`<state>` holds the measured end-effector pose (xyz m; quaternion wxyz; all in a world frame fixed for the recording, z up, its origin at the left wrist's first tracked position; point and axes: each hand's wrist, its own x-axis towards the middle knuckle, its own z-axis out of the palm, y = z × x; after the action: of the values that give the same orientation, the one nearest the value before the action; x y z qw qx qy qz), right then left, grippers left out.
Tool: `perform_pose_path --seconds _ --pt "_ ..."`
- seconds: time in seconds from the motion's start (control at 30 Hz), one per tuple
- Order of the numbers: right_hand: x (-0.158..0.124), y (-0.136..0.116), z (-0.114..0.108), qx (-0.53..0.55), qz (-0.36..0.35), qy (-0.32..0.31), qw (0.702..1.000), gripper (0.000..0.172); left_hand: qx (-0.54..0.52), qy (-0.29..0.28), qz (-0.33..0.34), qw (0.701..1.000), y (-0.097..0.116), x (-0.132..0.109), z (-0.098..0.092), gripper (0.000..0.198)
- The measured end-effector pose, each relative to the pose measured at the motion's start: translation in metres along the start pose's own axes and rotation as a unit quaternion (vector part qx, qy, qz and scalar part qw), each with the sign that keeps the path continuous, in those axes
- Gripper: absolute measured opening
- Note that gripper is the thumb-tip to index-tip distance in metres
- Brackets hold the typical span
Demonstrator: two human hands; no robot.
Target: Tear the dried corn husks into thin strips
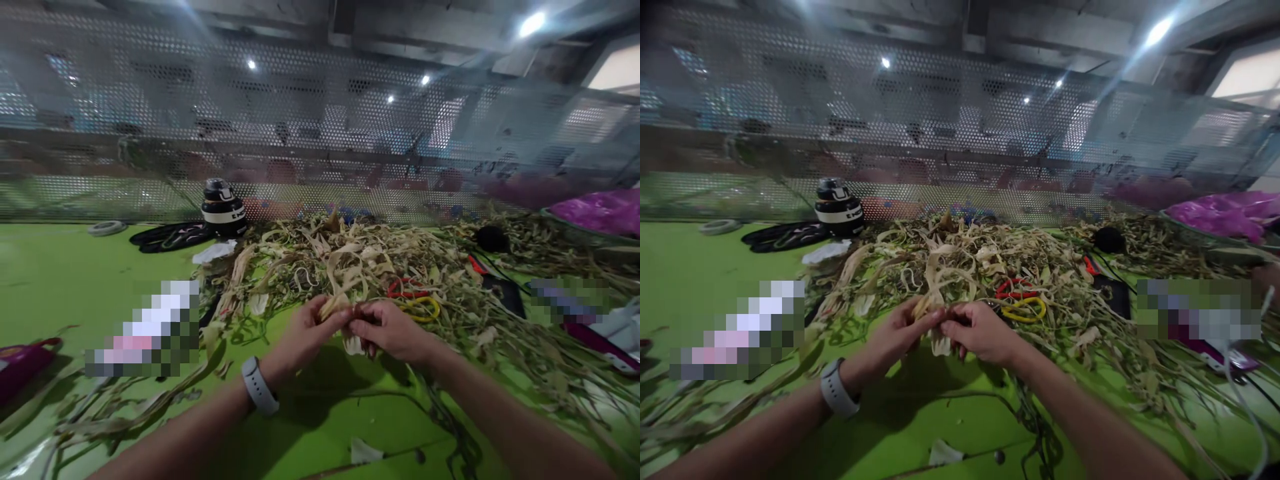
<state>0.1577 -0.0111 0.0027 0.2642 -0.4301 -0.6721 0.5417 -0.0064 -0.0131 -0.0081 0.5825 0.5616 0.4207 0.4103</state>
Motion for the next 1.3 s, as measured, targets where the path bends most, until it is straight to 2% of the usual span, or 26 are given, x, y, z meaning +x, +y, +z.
perform_pose_path --seconds 0.1,0.3,0.43,0.63,0.7,0.87,0.97,1.17,1.3 --pt "-0.001 -0.003 -0.001 0.026 0.002 0.012 1.000 0.021 0.027 -0.078 0.006 0.997 0.000 0.001 -0.007 0.031" --pt "-0.007 -0.007 -0.006 0.068 -0.020 -0.017 0.997 0.025 0.059 -0.161 0.016 0.985 0.003 0.002 -0.017 0.037" --pt "-0.009 -0.010 -0.007 0.063 -0.036 -0.062 0.995 0.025 0.075 -0.223 0.001 0.972 0.010 0.001 -0.022 0.034" --pt "-0.007 -0.008 -0.005 0.057 -0.037 -0.052 0.996 0.025 0.107 -0.260 -0.048 0.959 0.014 0.002 -0.029 0.035" --pt "-0.007 -0.007 -0.005 0.060 -0.045 -0.055 0.996 0.025 0.110 -0.270 -0.045 0.956 0.013 0.002 -0.031 0.036" --pt "-0.009 -0.006 -0.007 0.101 -0.017 -0.081 0.991 0.028 0.105 -0.293 0.000 0.950 0.012 0.003 -0.034 0.036" --pt "-0.010 -0.006 -0.006 0.095 -0.028 -0.095 0.991 0.030 0.109 -0.316 0.009 0.942 0.014 0.003 -0.036 0.031" --pt "-0.009 -0.002 -0.007 -0.051 -0.072 -0.070 0.994 0.025 0.272 -0.299 0.133 0.905 0.021 0.005 -0.038 0.032" --pt "-0.006 0.007 -0.009 -0.128 -0.106 -0.051 0.985 0.018 0.332 -0.290 0.159 0.883 0.020 0.006 -0.038 0.032"
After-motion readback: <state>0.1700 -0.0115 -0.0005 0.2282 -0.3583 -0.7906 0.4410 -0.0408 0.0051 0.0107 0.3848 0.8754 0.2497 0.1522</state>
